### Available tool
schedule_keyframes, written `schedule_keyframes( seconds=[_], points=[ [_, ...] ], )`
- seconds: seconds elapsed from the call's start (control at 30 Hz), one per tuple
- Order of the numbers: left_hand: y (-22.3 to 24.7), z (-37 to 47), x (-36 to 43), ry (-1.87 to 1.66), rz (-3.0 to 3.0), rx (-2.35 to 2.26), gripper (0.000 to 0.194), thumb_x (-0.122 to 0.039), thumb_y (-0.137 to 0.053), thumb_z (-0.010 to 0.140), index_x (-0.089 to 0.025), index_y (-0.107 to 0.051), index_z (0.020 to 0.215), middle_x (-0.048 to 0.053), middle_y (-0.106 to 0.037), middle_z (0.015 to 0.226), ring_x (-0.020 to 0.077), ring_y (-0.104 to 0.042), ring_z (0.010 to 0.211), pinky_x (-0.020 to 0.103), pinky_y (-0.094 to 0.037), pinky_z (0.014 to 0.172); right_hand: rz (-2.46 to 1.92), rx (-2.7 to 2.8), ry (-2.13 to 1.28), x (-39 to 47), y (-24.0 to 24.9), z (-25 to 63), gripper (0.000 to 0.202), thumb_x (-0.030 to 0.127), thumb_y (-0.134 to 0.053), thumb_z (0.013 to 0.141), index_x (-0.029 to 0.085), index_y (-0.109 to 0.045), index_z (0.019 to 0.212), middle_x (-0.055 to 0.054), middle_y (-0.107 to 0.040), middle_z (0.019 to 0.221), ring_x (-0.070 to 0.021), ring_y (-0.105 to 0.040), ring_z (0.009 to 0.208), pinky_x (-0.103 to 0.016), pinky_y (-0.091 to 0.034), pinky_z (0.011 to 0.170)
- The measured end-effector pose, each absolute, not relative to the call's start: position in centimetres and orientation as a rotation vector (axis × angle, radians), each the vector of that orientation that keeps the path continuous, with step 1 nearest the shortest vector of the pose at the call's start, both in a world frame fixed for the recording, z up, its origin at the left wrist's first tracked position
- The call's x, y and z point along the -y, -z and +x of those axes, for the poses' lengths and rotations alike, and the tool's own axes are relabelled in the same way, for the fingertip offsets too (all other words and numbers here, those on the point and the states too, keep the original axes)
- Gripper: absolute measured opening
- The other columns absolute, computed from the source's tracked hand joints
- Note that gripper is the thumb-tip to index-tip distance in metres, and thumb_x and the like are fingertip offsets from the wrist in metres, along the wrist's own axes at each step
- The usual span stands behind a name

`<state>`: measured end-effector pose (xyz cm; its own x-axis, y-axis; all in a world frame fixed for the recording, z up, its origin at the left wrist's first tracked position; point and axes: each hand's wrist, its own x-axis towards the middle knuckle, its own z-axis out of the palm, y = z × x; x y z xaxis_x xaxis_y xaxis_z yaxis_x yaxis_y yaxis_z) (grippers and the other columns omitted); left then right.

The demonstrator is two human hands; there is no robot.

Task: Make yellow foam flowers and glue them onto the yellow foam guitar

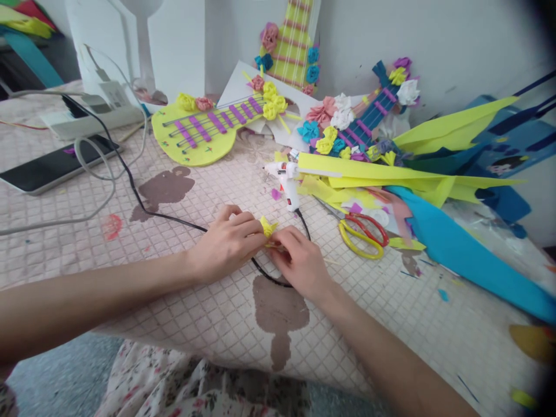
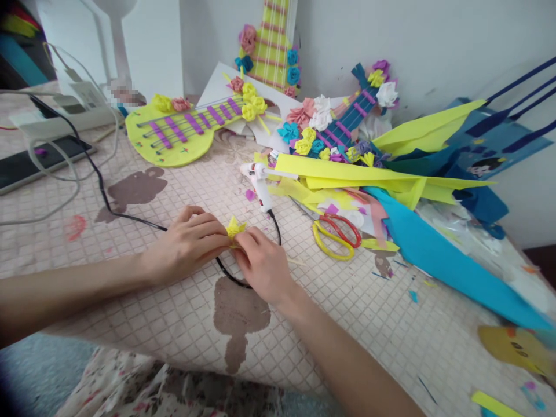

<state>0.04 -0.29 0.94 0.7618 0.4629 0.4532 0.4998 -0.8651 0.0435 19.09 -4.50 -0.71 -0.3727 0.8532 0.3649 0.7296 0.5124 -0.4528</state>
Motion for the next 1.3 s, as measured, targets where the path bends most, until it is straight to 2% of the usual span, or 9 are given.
schedule_keyframes(
  seconds=[0.23, 0.47, 0.63, 0.8, 1.1, 1.3],
  points=[
    [-0.84, 0.18, 0.54, 0.691, -2.903, 0.862, 0.019, -0.020, -0.043, 0.094, -0.017, -0.059, 0.084, 0.004, -0.063, 0.084, 0.0197, -0.052, 0.090, 0.038, -0.036, 0.083, -1.275, 2.246, -0.216, 4.65, 0.60, 18.93, 0.016, 0.021, -0.042, 0.093, 0.019, -0.057, 0.088, -0.005, -0.056, 0.092, -0.0157, -0.055, 0.083, -0.028, -0.047, 0.071],
    [-0.93, 0.19, 0.54, 0.777, -2.932, 0.883, 0.009, -0.024, -0.052, 0.090, -0.017, -0.057, 0.087, 0.003, -0.063, 0.085, 0.0189, -0.053, 0.088, 0.036, -0.037, 0.080, -1.280, 2.258, -0.250, 4.76, 0.41, 18.87, 0.018, 0.022, -0.041, 0.093, 0.018, -0.058, 0.092, -0.006, -0.056, 0.093, -0.0166, -0.056, 0.084, -0.028, -0.047, 0.071],
    [-0.86, 0.15, 0.38, 0.771, -2.926, 0.813, 0.016, -0.025, -0.049, 0.092, -0.018, -0.058, 0.081, 0.003, -0.064, 0.084, 0.0182, -0.054, 0.088, 0.036, -0.036, 0.080, -1.307, 2.234, -0.267, 4.77, 0.50, 18.91, 0.016, 0.021, -0.042, 0.093, 0.018, -0.056, 0.087, -0.006, -0.056, 0.090, -0.0169, -0.056, 0.083, -0.028, -0.047, 0.072],
    [-0.87, -0.04, 0.30, 0.781, -2.899, 0.685, 0.014, -0.021, -0.047, 0.093, -0.021, -0.060, 0.087, 0.000, -0.066, 0.081, 0.0172, -0.054, 0.089, 0.036, -0.035, 0.082, -1.314, 2.200, -0.297, 4.77, 0.64, 18.96, 0.014, 0.020, -0.044, 0.091, 0.019, -0.055, 0.081, -0.005, -0.055, 0.086, -0.0161, -0.055, 0.081, -0.028, -0.048, 0.071],
    [-0.98, -0.01, 0.32, 0.680, -2.853, 0.738, 0.021, -0.020, -0.046, 0.092, -0.019, -0.057, 0.075, 0.000, -0.062, 0.076, 0.0169, -0.053, 0.085, 0.036, -0.033, 0.079, -1.279, 2.153, -0.323, 4.75, 0.76, 18.96, 0.008, 0.018, -0.047, 0.089, 0.021, -0.055, 0.087, -0.005, -0.054, 0.093, -0.0165, -0.056, 0.085, -0.029, -0.049, 0.071],
    [-0.94, 0.11, 0.50, 0.660, -2.872, 0.806, 0.019, -0.020, -0.044, 0.093, -0.017, -0.055, 0.077, 0.002, -0.062, 0.079, 0.0184, -0.052, 0.088, 0.037, -0.034, 0.080, -1.263, 2.146, -0.231, 4.87, 0.45, 18.85, 0.008, 0.018, -0.049, 0.088, 0.020, -0.057, 0.087, -0.006, -0.051, 0.094, -0.0154, -0.054, 0.085, -0.027, -0.048, 0.070]
  ],
)
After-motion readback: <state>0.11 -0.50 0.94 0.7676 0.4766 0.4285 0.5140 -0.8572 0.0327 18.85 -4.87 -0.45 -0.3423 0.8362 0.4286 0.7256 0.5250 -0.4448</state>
